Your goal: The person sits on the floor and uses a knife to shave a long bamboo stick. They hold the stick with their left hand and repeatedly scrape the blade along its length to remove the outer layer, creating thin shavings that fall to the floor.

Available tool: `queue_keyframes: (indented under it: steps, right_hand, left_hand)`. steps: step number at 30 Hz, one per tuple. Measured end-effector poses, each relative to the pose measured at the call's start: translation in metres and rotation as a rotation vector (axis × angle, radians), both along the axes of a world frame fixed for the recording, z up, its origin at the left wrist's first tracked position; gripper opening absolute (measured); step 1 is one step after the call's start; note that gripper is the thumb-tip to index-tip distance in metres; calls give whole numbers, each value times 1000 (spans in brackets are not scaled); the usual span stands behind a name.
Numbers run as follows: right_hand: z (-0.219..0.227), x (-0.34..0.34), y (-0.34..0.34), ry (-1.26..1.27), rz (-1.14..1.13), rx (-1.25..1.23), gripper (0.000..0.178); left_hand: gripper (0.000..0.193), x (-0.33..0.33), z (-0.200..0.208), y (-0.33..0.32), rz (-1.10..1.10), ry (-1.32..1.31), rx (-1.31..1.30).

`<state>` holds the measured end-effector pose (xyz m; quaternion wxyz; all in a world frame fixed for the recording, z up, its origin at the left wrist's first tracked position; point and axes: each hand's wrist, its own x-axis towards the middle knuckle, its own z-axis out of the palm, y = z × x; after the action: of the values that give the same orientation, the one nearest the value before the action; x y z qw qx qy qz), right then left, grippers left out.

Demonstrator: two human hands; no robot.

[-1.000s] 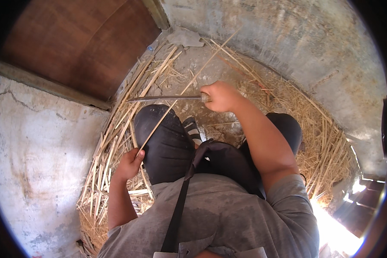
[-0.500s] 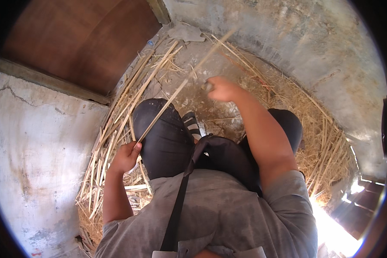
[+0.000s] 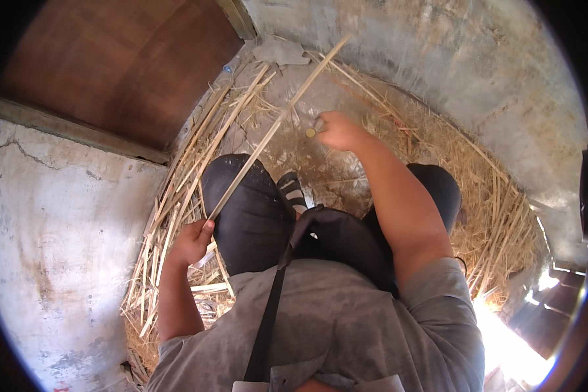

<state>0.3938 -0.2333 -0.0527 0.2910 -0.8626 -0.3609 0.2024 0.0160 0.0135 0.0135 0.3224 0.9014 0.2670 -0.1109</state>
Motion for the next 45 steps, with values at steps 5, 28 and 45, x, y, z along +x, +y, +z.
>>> queue_keyframes:
  steps: [5, 28, 45]
  right_hand:
    - [-7, 7, -12, -82, -72, 86, 40]
    - [5, 6, -12, -34, -138, 158, 41]
    - [11, -16, 0, 6, 12, 98, 34]
  left_hand:
    - [57, 3, -7, 10, 16, 48, -62]
    - [42, 3, 4, -27, 128, -145, 322]
    - [49, 0, -5, -21, 18, -163, 241]
